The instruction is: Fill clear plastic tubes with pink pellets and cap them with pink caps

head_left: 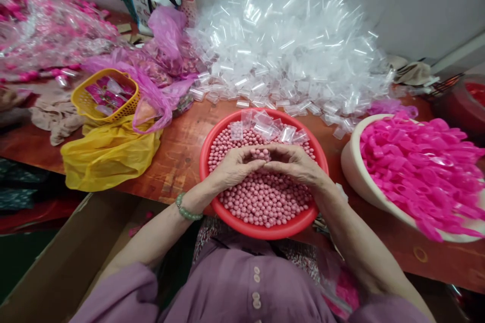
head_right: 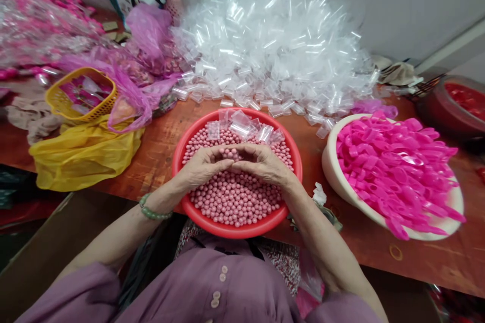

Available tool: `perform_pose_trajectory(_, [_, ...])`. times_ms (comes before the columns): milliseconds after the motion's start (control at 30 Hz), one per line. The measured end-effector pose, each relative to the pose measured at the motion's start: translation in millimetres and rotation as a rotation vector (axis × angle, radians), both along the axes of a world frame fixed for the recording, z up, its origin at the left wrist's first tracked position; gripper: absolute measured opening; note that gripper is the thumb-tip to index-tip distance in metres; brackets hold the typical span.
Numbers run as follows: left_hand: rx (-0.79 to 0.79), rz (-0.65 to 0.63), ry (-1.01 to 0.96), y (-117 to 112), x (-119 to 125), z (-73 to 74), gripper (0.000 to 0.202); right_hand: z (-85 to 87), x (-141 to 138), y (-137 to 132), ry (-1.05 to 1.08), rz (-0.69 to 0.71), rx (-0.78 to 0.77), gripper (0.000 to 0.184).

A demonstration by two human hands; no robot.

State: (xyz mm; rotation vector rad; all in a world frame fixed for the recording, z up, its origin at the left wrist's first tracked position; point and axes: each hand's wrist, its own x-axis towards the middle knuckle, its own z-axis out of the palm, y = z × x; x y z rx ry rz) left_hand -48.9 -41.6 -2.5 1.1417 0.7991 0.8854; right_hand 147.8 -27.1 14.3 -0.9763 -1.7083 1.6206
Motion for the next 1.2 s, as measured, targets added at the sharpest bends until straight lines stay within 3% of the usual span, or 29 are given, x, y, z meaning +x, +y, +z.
perform_pose_trajectory(167, [-0.003,0.025,0.018,2.2,-1.5,-2.5,0.028,1.6,1.2,1.3,-0.005,-0.029,0.040,0.045])
perform_pose_trajectory(267, [0.022,0.010,0.071,1.6,-3.8,-3.9,0.023,10.9,2.5,5.5,-0.130,-0.036,0.216,0.052])
perform_pose_trajectory(367, [0.039,-0.064,0.081,0.8,-5.2,-0.8,0.023,24.1,-0.3,9.4,-0.272,0.060,0.445,0.041])
perform_pose_trajectory(467, [0.014,-0.114,0.029,0.9,-6.2,4.0,0.032,30.1,-4.9,10.7,-0.290,0.140,0.535,0.021])
perform_pose_trajectory(533, [-0.008,-0.100,0.020,1.6,-7.7,5.1,0.030,27.8,-5.9,9.8,-0.280,0.105,0.516,0.017])
perform_pose_trajectory(733, [0.005,-0.020,0.054,4.3,-13.5,1.0,0.019,16.3,-2.9,4.1,-0.193,-0.072,0.346,0.034])
perform_pose_trajectory(967, [0.022,-0.052,0.028,5.1,-12.3,0.4,0.021,22.9,-17.5,9.5,-0.247,0.040,0.497,0.030])
perform_pose_trajectory(1200, [-0.055,0.060,-0.101,0.0,-13.0,2.5,0.029,19.6,-11.8,7.5,-0.237,-0.030,0.419,0.045])
